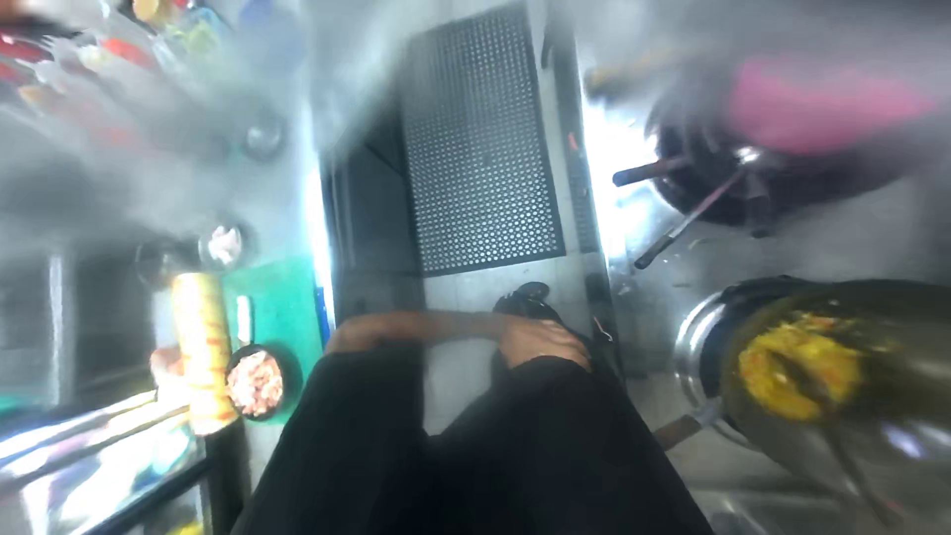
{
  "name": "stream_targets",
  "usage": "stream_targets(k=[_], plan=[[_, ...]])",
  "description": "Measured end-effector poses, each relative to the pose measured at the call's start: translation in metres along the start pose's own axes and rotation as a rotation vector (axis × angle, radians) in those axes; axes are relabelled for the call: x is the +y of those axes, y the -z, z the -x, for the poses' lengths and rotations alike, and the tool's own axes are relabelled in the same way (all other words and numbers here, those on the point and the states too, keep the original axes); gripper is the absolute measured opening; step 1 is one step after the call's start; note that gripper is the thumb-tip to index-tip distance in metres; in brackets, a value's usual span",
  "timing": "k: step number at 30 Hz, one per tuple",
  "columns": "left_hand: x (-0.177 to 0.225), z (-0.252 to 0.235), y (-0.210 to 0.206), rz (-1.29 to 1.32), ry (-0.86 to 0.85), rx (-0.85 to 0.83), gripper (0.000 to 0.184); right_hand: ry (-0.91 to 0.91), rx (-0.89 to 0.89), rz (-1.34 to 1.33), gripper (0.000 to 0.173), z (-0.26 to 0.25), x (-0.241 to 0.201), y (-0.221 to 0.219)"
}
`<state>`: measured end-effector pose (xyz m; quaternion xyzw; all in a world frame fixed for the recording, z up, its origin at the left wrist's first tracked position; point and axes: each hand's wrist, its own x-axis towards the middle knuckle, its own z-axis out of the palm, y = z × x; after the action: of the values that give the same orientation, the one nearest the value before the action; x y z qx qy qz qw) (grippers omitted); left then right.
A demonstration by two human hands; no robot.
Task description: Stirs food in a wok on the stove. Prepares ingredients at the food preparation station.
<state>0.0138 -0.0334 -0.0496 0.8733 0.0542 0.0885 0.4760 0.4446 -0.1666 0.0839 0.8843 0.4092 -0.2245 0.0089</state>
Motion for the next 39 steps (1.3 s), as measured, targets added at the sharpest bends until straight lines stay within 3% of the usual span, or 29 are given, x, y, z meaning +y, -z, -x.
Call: stream_targets(k=[3, 5, 8, 12, 15, 19, 23, 25, 27, 31, 34, 36, 39], plan=[[-0.006, 0.005, -0.009, 0.062, -0.001, -0.028, 0.081, -0.057, 0.050, -0.083, 0.048, -0.013, 0.019, -0.014], [-0.006, -0.005, -0.008, 0.146, 0.044, -0.059, 0.072, -0.131, 0.110, -0.269, 0.045, -0.027, 0.059, -0.009], [-0.004, -0.020, -0.009, 0.200, 0.082, -0.030, 0.048, -0.415, 0.069, -0.561, 0.039, -0.017, 0.101, 0.025], [-0.009, -0.022, -0.007, 0.199, 0.090, -0.025, 0.046, -0.603, -0.054, -0.958, 0.033, 0.011, 0.147, 0.043], [-0.013, -0.027, -0.001, 0.205, 0.061, -0.080, 0.045, -0.707, -0.058, -1.005, 0.027, 0.020, 0.172, 0.031], [-0.016, -0.038, 0.004, 0.204, 0.034, -0.120, 0.046, -0.818, -0.063, -1.116, 0.025, 0.003, 0.147, 0.006], [-0.019, -0.048, 0.007, 0.212, 0.040, -0.218, 0.047, -0.666, -0.068, -1.339, 0.032, -0.032, 0.134, -0.058], [-0.017, -0.050, 0.010, 0.192, 0.051, -0.234, 0.046, -0.593, -0.028, -1.247, 0.035, -0.034, 0.122, -0.064], [-0.014, -0.047, 0.013, 0.194, 0.063, -0.226, 0.046, -0.499, 0.018, -0.982, 0.045, -0.019, 0.117, -0.050], [-0.012, -0.039, 0.014, 0.207, 0.096, -0.207, 0.047, -0.358, 0.105, -0.640, 0.046, 0.023, 0.137, -0.014], [-0.010, -0.035, 0.014, 0.205, 0.115, -0.193, 0.048, -0.552, 0.085, -0.705, 0.042, 0.045, 0.142, -0.003], [-0.009, -0.034, 0.014, 0.207, 0.123, -0.181, 0.049, -0.703, 0.021, -0.899, 0.034, 0.050, 0.143, -0.010], [-0.011, -0.036, 0.012, 0.204, 0.111, -0.179, 0.050, -0.767, -0.023, -1.260, 0.027, 0.038, 0.133, -0.043]])
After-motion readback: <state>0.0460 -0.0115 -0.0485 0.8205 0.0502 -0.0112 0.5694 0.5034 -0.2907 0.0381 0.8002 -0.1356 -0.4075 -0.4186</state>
